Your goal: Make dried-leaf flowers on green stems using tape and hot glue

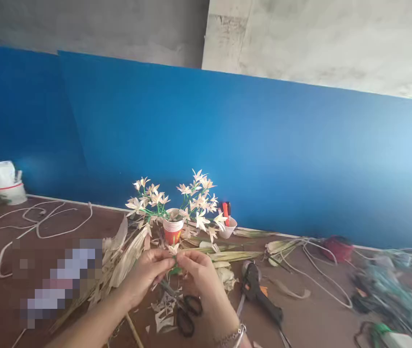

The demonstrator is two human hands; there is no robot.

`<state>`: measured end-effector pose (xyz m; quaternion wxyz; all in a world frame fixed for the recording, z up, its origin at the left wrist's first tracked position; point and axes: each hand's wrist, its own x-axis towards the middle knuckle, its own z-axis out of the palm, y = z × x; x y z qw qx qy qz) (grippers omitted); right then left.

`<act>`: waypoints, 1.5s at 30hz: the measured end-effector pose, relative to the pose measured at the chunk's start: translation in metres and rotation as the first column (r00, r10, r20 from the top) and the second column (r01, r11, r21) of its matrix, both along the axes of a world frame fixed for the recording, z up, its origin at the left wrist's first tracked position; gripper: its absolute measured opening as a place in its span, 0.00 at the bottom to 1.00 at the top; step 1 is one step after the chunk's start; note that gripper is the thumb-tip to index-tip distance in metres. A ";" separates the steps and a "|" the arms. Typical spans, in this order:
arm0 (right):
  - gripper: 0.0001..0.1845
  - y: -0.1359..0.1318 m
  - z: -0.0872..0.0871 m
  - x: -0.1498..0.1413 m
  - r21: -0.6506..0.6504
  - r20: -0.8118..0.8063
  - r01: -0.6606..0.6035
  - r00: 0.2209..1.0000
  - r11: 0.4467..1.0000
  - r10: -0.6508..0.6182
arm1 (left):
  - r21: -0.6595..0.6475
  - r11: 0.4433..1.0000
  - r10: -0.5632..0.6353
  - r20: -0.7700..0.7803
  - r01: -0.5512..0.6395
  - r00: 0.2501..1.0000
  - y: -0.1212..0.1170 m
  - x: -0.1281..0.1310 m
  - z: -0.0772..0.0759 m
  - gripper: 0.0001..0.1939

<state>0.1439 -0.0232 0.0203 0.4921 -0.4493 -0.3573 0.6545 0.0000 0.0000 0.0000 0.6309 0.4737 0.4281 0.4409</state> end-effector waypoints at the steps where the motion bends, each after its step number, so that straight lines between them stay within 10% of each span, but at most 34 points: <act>1: 0.11 0.001 -0.003 0.002 -0.004 0.023 -0.026 0.999 1.000 0.026 | 0.002 1.000 0.005 0.008 -0.005 1.000 0.000 0.000 0.001 0.10; 6: 0.10 0.008 -0.027 0.007 -0.062 -0.134 -0.202 0.972 0.977 0.193 | 0.007 1.000 -0.021 0.090 0.020 0.996 -0.003 -0.002 0.005 0.10; 16: 0.08 0.009 -0.046 0.000 -0.114 -0.681 -0.467 0.679 0.877 0.273 | 0.064 0.994 -0.099 0.198 0.088 0.975 -0.005 -0.007 0.008 0.11; 23: 0.12 0.000 -0.025 -0.016 0.127 -0.311 -0.038 0.947 0.991 0.076 | 0.057 0.997 -0.061 0.234 0.049 0.970 -0.006 -0.002 0.008 0.11; 33: 0.13 -0.011 -0.015 -0.030 0.280 0.043 0.190 0.977 0.941 -0.210 | 0.027 0.995 0.087 0.210 -0.095 0.974 -0.011 0.005 0.003 0.11; 45: 0.09 -0.011 -0.026 -0.024 0.776 0.581 -0.063 0.459 0.628 -0.672 | -0.075 0.981 0.191 0.253 -0.177 0.948 -0.026 0.015 0.009 0.11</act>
